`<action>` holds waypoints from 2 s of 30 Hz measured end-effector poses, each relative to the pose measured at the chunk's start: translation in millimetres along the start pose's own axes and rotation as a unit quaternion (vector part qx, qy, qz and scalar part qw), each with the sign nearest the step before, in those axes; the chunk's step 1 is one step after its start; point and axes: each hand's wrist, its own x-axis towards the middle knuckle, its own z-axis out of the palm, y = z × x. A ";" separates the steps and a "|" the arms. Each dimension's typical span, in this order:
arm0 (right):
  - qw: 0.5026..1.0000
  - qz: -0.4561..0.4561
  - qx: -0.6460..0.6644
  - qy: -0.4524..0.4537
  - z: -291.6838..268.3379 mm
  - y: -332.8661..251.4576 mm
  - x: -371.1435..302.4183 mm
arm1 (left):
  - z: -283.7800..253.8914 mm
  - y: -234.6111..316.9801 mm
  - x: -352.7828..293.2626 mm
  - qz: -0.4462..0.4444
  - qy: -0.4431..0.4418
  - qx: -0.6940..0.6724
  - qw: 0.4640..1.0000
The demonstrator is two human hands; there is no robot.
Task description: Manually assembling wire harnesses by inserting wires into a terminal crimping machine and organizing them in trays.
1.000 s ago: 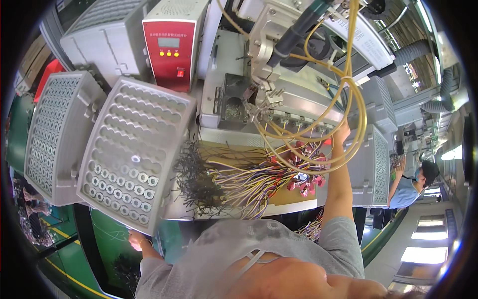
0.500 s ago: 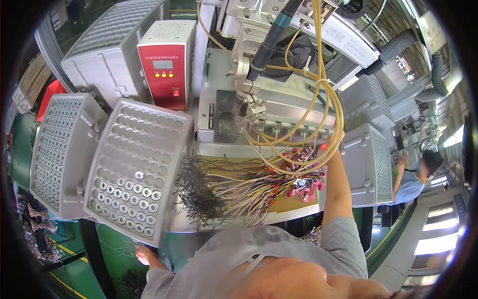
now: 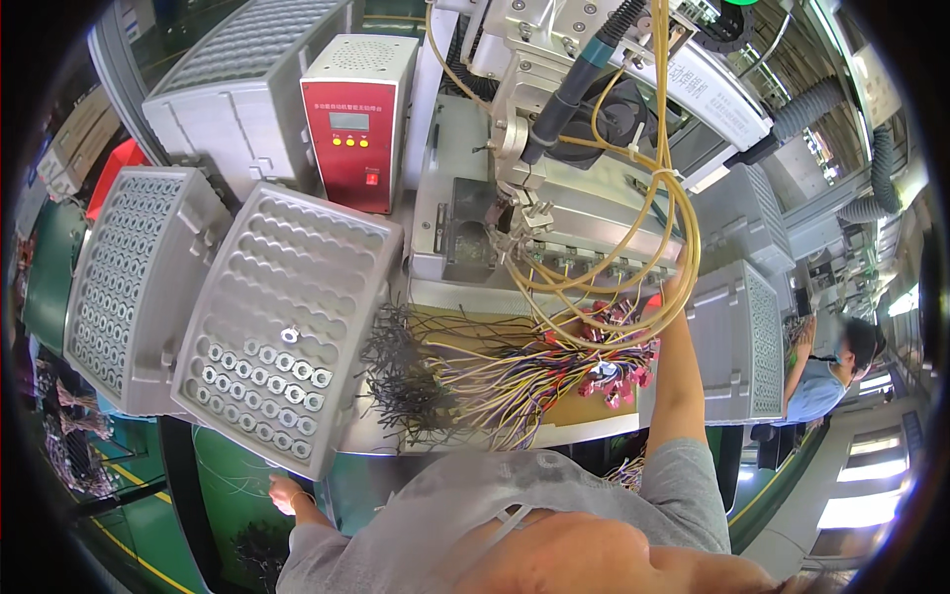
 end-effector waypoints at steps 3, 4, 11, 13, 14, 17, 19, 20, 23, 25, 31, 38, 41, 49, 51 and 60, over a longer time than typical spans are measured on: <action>1.000 -0.005 -0.009 0.006 5.1 7.8 0.4 | -0.3 0.2 -0.9 0.004 0.000 -0.005 1.000; 1.000 -0.007 -0.011 0.007 7.0 11.5 0.2 | 0.0 0.7 -1.0 0.003 -0.002 -0.005 1.000; 0.999 0.007 0.034 -0.004 18.2 33.7 -2.4 | 1.2 0.7 -2.2 -0.004 0.006 -0.007 1.000; 0.999 0.004 0.014 0.030 20.6 36.2 -2.8 | 0.8 1.2 -3.0 -0.006 0.004 -0.012 1.000; 0.998 0.027 0.050 0.012 21.5 37.6 -2.3 | 0.3 1.5 -3.5 -0.009 0.010 -0.013 1.000; 0.992 0.055 0.112 -0.015 24.1 44.1 -3.1 | -1.0 2.9 -4.9 -0.015 0.010 -0.011 1.000; 0.983 0.060 0.171 -0.037 26.6 50.5 -4.1 | -1.4 3.6 -5.7 -0.004 0.017 -0.007 1.000; 0.978 0.073 0.191 -0.046 28.6 53.9 -4.8 | -1.2 3.6 -6.2 -0.008 0.016 -0.011 1.000; 0.965 0.097 0.236 -0.056 34.3 63.3 -5.9 | -0.8 4.0 -5.4 -0.010 0.022 -0.006 1.000; 0.957 0.130 0.253 -0.047 38.6 67.2 -4.7 | 0.1 4.3 -4.4 -0.013 0.021 -0.007 1.000; 0.906 0.266 0.330 0.001 44.3 71.2 -0.4 | 1.2 4.2 -2.0 -0.016 0.020 0.004 1.000; 0.964 0.140 0.224 0.024 40.2 58.7 -6.4 | 4.4 2.6 3.3 -0.017 0.014 0.014 1.000; 0.992 0.004 0.114 0.054 27.5 44.4 -5.5 | 8.6 -1.4 7.1 -0.013 0.014 0.012 1.000; 0.998 0.006 -0.050 -0.030 5.4 15.9 -0.5 | 10.4 -3.2 8.3 -0.016 0.025 -0.003 1.000; 0.999 -0.005 -0.037 0.002 10.3 17.4 -0.7 | 8.9 -3.0 7.0 -0.014 0.025 -0.001 1.000; 0.993 0.088 0.056 -0.053 16.9 30.0 -1.2 | 12.3 -3.6 10.1 -0.016 0.034 -0.008 0.999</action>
